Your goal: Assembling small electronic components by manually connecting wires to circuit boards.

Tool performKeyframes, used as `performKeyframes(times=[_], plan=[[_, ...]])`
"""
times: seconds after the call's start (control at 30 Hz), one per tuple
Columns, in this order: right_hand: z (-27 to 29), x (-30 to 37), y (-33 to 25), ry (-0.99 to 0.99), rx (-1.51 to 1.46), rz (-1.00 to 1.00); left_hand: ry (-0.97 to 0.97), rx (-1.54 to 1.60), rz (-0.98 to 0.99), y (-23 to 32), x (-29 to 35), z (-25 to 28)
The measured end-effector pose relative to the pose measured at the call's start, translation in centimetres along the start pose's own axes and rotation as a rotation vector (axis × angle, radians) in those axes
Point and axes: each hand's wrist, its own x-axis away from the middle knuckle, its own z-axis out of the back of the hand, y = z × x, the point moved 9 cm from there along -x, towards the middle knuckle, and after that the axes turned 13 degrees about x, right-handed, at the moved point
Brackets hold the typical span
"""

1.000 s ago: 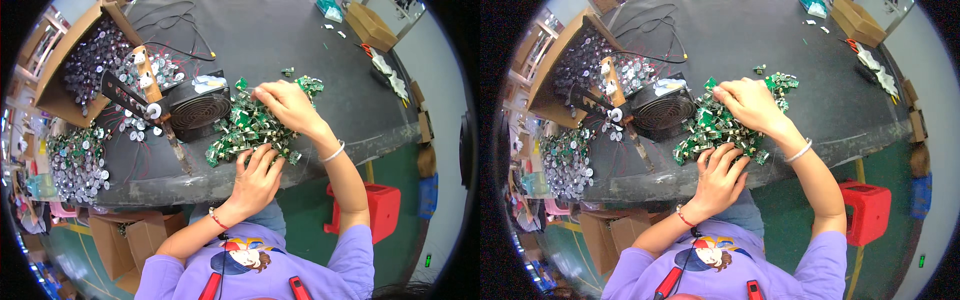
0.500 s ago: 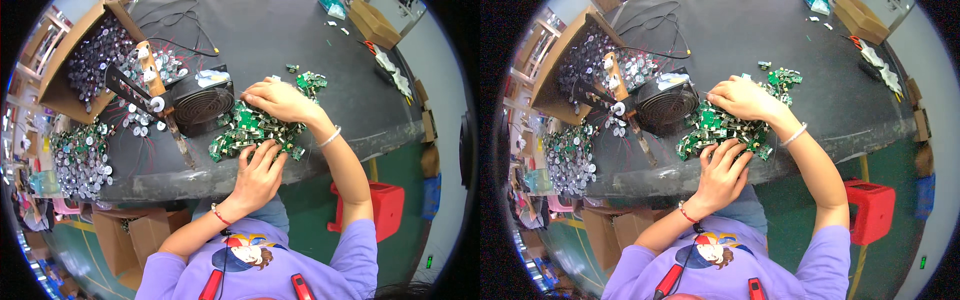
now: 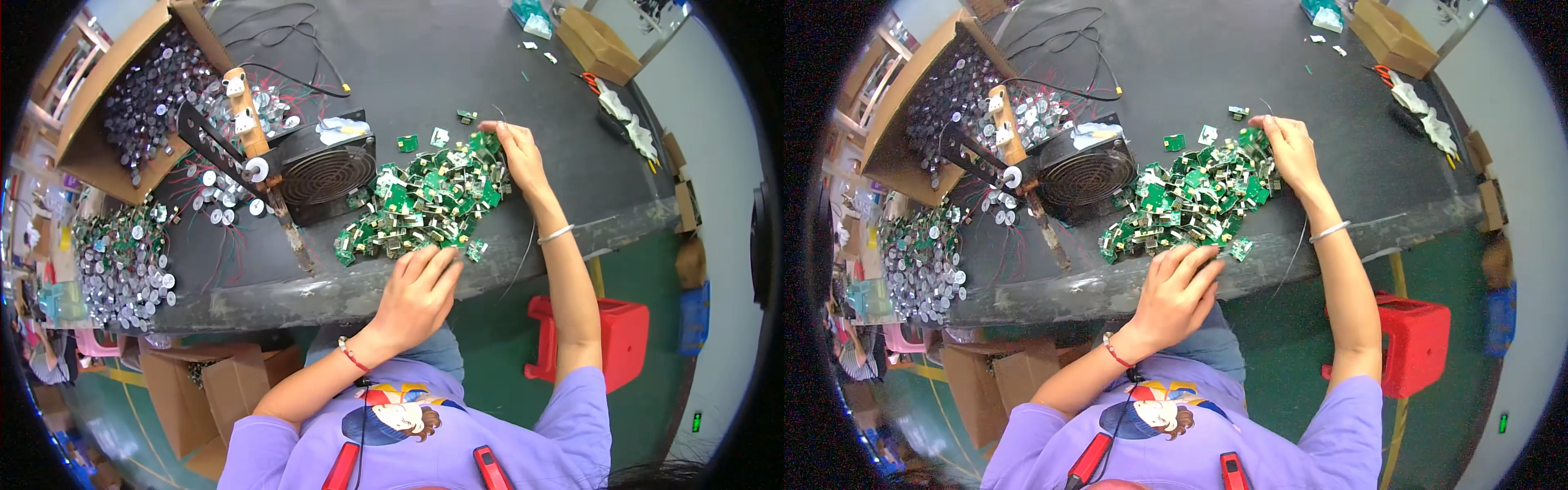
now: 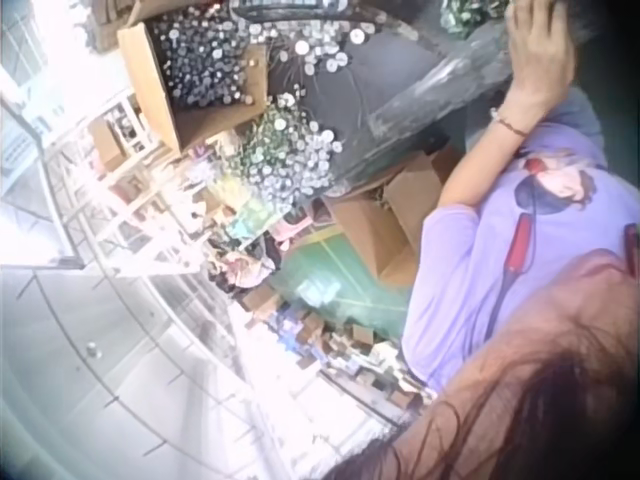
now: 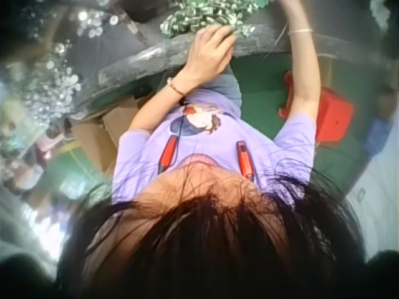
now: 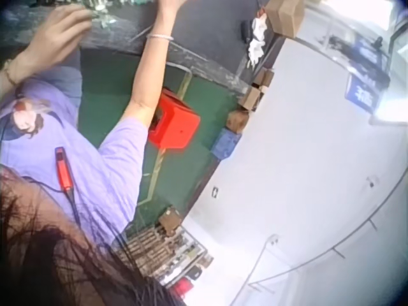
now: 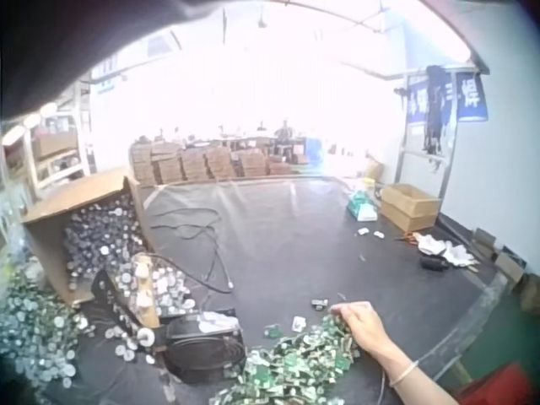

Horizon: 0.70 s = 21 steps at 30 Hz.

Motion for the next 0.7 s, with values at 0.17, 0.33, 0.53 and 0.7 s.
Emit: performKeyframes(times=[0.17, 0.33, 0.53, 0.7], plan=[[1.9, 2.4, -4.9, 0.044, -0.098, 0.023, 0.032, 0.034, -0.023, 0.3, -0.2, 0.7], [4.8, 4.6, -12.4, 0.187, 0.106, 0.266, 0.060, 0.181, -0.067, 1.6, 1.1, 3.4], [-0.2, 17.6, -19.3, -0.282, -0.062, 0.525, -0.125, 1.158, 0.702, -3.1, 8.8, 3.7], [-3.7, 22.1, -21.5, -0.398, 0.040, 0.567, -0.112, 0.978, 0.660, -3.4, 10.2, 5.3]])
